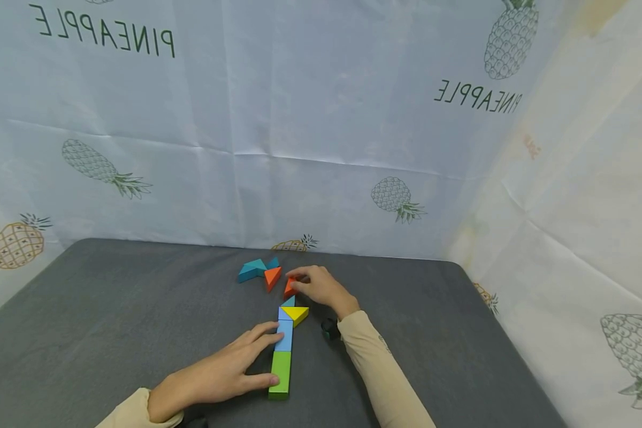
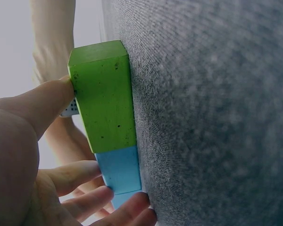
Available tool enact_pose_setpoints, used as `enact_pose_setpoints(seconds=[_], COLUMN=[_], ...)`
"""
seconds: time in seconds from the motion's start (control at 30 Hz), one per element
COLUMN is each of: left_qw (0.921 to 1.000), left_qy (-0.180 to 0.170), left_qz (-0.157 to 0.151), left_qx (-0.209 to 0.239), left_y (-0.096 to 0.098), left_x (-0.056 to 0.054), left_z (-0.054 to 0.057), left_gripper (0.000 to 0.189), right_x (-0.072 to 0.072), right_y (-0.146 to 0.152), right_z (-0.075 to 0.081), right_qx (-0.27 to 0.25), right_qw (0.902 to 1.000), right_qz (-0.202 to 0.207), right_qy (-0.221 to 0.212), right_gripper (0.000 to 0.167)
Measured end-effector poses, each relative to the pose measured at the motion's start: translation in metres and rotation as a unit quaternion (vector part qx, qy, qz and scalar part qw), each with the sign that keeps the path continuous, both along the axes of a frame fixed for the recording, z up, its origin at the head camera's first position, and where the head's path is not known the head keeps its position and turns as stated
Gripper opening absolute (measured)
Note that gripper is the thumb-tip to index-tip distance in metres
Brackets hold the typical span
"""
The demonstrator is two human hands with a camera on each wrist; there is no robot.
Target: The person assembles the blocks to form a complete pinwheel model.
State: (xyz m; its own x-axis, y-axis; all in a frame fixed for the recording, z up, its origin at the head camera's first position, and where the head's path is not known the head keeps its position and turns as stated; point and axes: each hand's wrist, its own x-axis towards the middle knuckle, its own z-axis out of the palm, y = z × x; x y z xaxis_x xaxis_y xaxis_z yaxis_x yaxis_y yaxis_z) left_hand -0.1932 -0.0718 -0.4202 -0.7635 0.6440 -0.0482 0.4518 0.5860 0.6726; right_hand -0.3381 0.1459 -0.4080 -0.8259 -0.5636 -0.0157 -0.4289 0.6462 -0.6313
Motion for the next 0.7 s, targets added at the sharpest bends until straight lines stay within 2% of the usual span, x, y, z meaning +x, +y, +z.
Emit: enact_pose_setpoints(seconds=[0.23, 0.7], left_qw=[1.0000, 1.0000], left_qy=[0.001, -0.003], left_qz=[0.000, 0.000], left_qx=[0.000, -0.002], left_y=[-0.0002, 0.0003], left_x=[0.0005, 0.0010], left_z=[0.0000, 0.0008], left_gripper=[0.078, 0.078], right_x=[0.0026, 0.0073], right_y=[0.0002, -0.0010], right_z=[0.0006, 0.0031], right_qx=[-0.012, -0.002], right_qw=[0.9998, 0.9995], right_qz=[0.005, 0.029], right_qy=[-0.013, -0.015], right_gripper=[0.032, 0.033])
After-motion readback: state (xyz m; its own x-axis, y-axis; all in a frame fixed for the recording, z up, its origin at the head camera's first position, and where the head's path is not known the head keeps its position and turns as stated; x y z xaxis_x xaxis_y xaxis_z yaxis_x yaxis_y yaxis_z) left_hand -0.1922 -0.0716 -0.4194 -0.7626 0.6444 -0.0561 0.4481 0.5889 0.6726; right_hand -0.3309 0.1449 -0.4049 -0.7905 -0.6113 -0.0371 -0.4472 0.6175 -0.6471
